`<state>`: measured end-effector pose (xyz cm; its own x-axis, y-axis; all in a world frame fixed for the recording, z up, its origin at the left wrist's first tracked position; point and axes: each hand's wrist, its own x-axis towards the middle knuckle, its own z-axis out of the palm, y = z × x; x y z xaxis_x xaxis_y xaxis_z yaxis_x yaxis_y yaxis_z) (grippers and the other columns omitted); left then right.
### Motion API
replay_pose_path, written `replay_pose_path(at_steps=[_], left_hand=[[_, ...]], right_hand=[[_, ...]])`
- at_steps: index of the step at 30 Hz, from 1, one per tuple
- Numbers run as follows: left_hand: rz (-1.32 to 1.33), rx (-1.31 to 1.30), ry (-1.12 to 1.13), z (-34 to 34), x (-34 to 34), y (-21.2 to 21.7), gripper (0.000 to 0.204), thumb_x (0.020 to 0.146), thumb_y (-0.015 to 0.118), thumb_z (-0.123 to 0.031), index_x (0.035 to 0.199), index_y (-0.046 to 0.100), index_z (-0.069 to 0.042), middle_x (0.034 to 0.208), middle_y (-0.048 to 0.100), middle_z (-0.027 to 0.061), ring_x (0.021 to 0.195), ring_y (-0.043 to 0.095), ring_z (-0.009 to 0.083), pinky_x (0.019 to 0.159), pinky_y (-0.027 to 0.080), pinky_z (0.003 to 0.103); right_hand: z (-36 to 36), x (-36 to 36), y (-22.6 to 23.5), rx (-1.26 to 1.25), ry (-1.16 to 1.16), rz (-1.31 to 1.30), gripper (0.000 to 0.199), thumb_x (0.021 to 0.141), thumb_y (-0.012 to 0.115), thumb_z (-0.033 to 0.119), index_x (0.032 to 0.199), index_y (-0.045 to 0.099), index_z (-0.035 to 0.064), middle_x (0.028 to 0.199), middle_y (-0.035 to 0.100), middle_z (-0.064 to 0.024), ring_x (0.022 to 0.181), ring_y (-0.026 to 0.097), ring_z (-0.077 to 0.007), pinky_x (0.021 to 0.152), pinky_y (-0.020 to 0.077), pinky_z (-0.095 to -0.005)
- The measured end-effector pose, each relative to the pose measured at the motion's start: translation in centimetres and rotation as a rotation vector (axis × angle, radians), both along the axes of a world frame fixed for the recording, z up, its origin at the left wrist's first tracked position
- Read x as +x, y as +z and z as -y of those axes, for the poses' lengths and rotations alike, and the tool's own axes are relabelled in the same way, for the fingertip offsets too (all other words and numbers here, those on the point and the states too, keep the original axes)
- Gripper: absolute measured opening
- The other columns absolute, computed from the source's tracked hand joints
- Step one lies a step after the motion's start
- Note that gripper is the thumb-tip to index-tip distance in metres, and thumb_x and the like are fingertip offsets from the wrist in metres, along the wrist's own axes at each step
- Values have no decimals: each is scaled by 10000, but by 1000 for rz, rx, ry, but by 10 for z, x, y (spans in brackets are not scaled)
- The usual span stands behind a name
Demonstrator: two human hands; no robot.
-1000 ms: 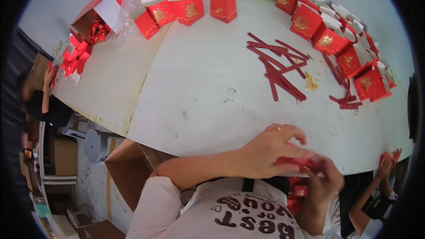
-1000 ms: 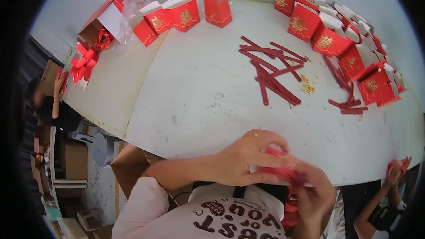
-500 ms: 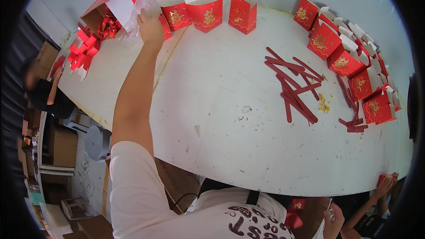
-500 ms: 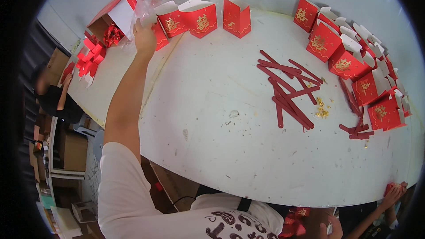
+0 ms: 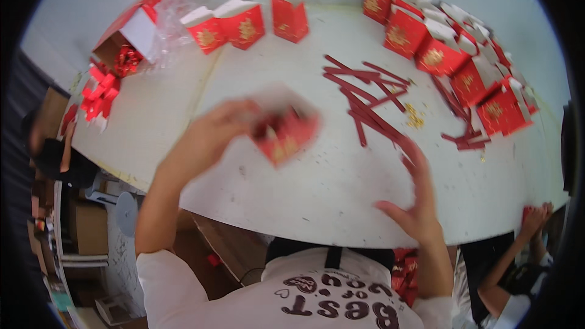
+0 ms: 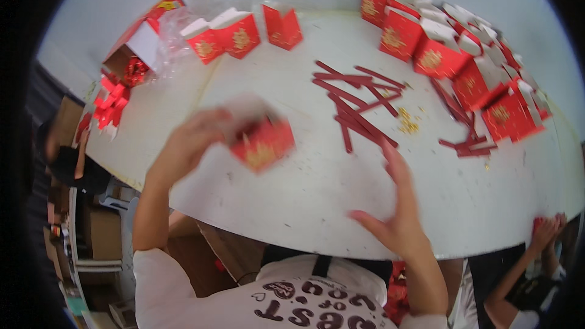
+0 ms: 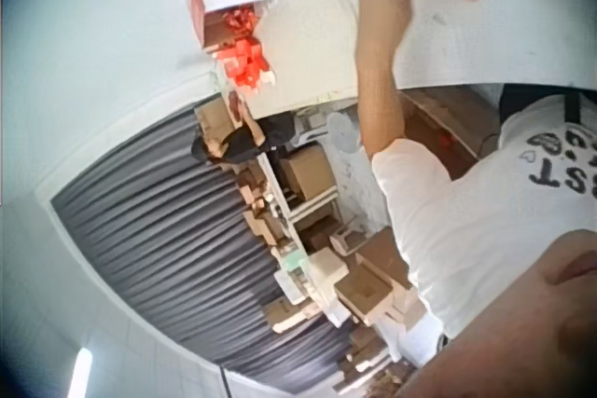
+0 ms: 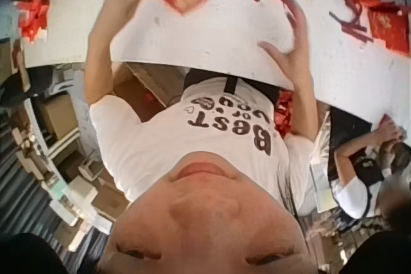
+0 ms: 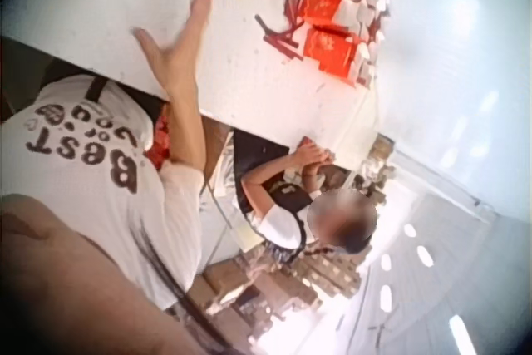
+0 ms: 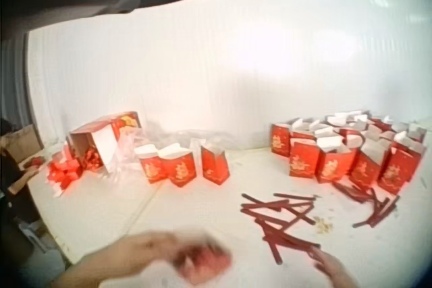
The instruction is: The person assembles red envelopes by hand, folding the paper and attaching red ribbons. They repeatedly pick envelopes from a box, fold them, and place the finished items on the table.
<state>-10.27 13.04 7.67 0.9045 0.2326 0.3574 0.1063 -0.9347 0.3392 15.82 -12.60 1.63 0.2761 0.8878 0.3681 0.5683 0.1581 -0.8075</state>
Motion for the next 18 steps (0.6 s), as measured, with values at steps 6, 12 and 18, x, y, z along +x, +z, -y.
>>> replay_pose_path(at_steps=[6, 12, 18], left_hand=[[488, -533, -228, 110, 37, -69, 558, 804, 603, -29, 1299, 345, -30, 1427, 263, 200, 1327, 286, 412, 1013, 364, 478], [577, -740, -69, 179, 58, -129, 933, 871, 571, -470, 1463, 12, -15, 1461, 125, 316, 1332, 273, 423, 1052, 283, 460], [876, -848, -239, 189, 75, -155, 627, 911, 569, -313, 1387, 278, -28, 1413, 246, 337, 1281, 351, 449, 1021, 340, 480]], right_hand=[[7, -41, -43, 43, 450, -266, 1085, 725, 774, 153, 1465, -11, 36, 1473, 188, -255, 1333, 283, -372, 1079, 251, -421], [24, -66, -64, 353, 126, -209, 990, 736, 761, 139, 1465, 96, 67, 1408, 272, -325, 1267, 359, -439, 1028, 312, -466], [37, -68, -81, 570, 18, -440, 513, 778, 736, 182, 1207, 546, -26, 1356, 333, -371, 1173, 478, -413, 992, 349, -490]])
